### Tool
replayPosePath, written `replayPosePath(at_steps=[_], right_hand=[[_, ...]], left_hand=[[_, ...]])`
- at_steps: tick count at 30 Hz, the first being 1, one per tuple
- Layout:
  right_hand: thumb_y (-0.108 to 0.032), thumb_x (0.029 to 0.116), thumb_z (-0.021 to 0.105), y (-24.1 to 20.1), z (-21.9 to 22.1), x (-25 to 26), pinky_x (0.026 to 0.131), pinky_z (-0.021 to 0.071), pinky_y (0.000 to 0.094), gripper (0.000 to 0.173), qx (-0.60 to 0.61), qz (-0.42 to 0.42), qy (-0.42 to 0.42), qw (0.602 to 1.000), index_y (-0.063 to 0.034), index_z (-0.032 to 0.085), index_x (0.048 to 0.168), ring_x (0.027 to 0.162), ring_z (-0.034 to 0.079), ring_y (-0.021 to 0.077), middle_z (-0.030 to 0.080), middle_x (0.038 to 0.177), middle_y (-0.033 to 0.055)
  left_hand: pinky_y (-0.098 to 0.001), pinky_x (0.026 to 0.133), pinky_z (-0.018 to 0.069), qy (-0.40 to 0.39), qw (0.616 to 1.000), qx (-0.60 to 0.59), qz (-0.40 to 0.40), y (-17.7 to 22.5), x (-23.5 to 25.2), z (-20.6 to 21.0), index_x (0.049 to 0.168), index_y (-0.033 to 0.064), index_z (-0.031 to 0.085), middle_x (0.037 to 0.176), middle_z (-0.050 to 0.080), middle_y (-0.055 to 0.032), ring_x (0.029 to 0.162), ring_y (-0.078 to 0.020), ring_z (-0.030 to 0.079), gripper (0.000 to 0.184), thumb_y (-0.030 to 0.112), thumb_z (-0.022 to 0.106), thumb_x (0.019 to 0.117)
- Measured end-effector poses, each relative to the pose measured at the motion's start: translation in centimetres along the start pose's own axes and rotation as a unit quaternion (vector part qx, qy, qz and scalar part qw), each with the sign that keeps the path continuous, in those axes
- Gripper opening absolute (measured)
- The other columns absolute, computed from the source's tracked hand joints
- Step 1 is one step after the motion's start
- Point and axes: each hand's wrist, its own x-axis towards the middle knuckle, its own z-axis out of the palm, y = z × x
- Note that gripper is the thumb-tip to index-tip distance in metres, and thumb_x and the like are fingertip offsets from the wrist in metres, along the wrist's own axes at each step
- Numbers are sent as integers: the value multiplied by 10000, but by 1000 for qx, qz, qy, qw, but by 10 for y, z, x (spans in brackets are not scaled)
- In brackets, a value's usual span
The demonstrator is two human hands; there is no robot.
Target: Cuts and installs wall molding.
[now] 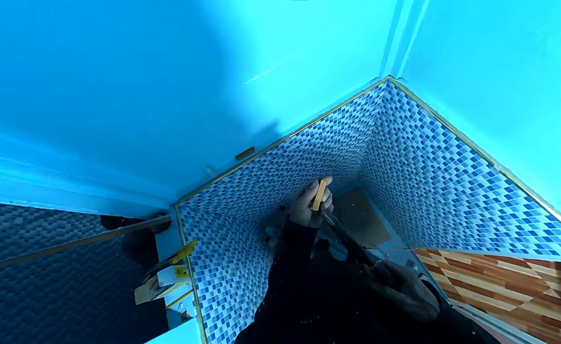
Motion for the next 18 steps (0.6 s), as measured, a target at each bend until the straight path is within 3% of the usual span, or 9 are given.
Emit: replayPosePath(at_steps=[7,15,18], right_hand=[[-282,923,729,0,-4,1,585,510,208,216,-3,10,1,1000,-85,650,960,639,589,15,633,746,-36],[-281,928,731,6,-13,6,586,494,186,223,-22,-21,-11,999,-79,638,945,641,571,-7,620,743,-46],[-268,929,727,11,-16,6,605,489,153,210,-26,-46,-10,999,-76,646,955,661,567,-42,639,767,-57]], left_hand=[[-239,565,535,-9,999,6,-45,-4,-1,4,1076,62,725,683,647,17,589,-83,620,278,212,508,988],[-216,528,501,-52,995,50,-67,-8,-2,1,1033,34,756,694,656,0,563,-63,590,272,188,540,974],[-194,555,500,-102,989,102,-42,-4,-2,1,1018,36,773,681,665,18,570,-29,587,264,198,567,989]])
